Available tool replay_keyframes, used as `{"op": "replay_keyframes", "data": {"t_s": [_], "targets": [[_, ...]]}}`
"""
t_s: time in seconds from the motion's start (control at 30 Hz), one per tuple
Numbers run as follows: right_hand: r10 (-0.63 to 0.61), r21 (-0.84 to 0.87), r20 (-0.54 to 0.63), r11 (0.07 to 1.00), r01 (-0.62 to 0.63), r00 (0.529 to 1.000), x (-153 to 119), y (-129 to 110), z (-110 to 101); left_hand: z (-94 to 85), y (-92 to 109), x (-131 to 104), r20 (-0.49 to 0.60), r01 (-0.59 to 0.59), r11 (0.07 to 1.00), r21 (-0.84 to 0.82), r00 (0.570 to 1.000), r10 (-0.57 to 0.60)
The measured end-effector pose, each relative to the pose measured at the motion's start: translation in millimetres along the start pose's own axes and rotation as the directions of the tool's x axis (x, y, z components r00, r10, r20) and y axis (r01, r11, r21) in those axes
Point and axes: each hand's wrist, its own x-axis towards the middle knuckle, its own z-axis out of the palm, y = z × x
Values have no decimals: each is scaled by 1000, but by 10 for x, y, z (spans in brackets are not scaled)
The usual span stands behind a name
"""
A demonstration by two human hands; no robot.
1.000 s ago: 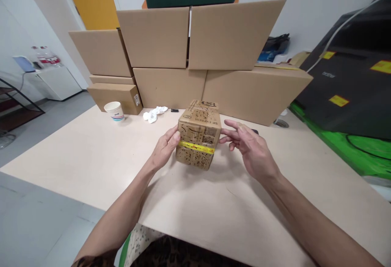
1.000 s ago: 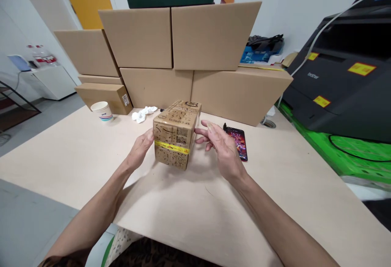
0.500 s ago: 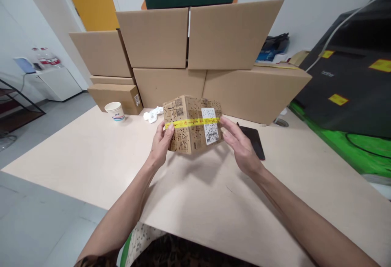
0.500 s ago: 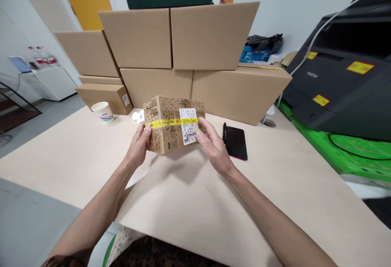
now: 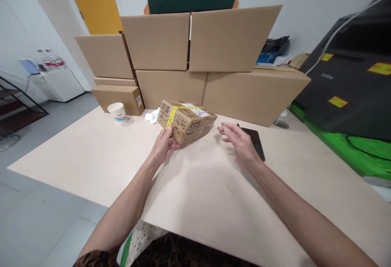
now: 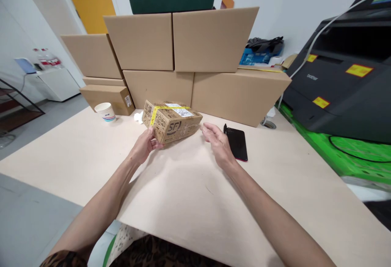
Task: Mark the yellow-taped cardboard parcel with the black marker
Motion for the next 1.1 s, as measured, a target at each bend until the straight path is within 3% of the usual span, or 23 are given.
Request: {"op": "replay_keyframes", "data": {"t_s": [0.13,0.23,0.33,0.43,0.57,0.67,0.77,0.93,1.03,1.1], "targets": [[103,23,-103,995,-101,989,289,179,6,-21,-27,64,-75,79,994,-77,994,-85],[215,55,-62,976,-212,975,489,221,141,-30,-20,83,-126,71,994,-79,989,-81],[239,51,14,969,-240,971,599,189,307,-30,1,70,-130,22,999,-34,991,-26],[207,56,72,976,-212,976,587,140,377,-38,27,47,-112,-46,998,32,992,50],[61,12,-9,998,-60,998,425,28,267,-69,70,39,-108,-123,987,108,985,134],[-72,-17,-30,997,72,997,284,-115,139,-88,105,40,-106,-115,986,118,986,127],[-128,4,-42,992,128,991,210,-227,60,-98,134,40,-107,-94,987,132,988,109],[-50,135,-99,989,63,994,277,-147,30,-180,125,86,-176,-132,949,286,966,187],[5,100,-98,995,5,995,337,9,52,-284,71,159,-229,-167,869,466,926,301],[73,80,-71,995,-67,995,355,111,75,-337,16,211,-219,-133,830,542,931,293]]}}
